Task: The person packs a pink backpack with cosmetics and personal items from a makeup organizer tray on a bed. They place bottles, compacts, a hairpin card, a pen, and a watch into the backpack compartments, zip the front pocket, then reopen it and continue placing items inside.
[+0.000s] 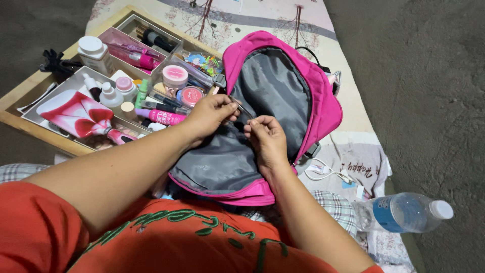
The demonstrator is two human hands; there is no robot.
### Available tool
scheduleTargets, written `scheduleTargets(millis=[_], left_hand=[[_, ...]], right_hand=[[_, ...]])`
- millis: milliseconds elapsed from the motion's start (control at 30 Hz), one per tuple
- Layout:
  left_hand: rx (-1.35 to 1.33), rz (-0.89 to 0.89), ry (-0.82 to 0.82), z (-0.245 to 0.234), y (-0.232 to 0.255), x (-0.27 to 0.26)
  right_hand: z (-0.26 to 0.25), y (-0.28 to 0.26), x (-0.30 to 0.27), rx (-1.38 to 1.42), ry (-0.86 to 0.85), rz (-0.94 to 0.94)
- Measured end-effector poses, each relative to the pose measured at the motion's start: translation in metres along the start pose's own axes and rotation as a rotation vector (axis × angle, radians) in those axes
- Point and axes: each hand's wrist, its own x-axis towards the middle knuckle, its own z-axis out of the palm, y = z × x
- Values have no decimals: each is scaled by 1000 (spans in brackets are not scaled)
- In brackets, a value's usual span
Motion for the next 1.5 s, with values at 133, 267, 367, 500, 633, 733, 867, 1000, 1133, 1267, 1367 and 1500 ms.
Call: scheduleTargets(millis=[133,267,367,500,633,733,867,1000,1133,1267,1367,1500], left_hand=[[-147,-3,69,0,4,7],[-125,23,103,-7,2,22],[-123,39,232,-13,8,35],[-159,10,354,-27,25,41],[-85,-124,490,-51,34,44],[-18,-57,587,-70,30,55],[99,45,653,-102,30,81],[49,-9,778,-123,35,108],[269,-68,847,-134,27,127],[319,105,773,-137,1,158],[616,78,890,-145,-18,163],[595,150,901,-149,-25,157]], right_hand=[[3,-3,-2,-4,10,33],[0,-3,-2,12,44,25],[-3,-3,-1,1,134,39],[-9,-1,-1,-68,170,92],[-12,3,2,-92,177,114],[-11,5,2,-143,170,128],[-8,7,0,-201,144,174],[-7,8,-1,-204,123,183],[-6,10,-2,-177,133,185],[-10,12,-3,-186,117,173],[-11,14,-2,-199,117,175],[-11,21,0,-274,111,111]])
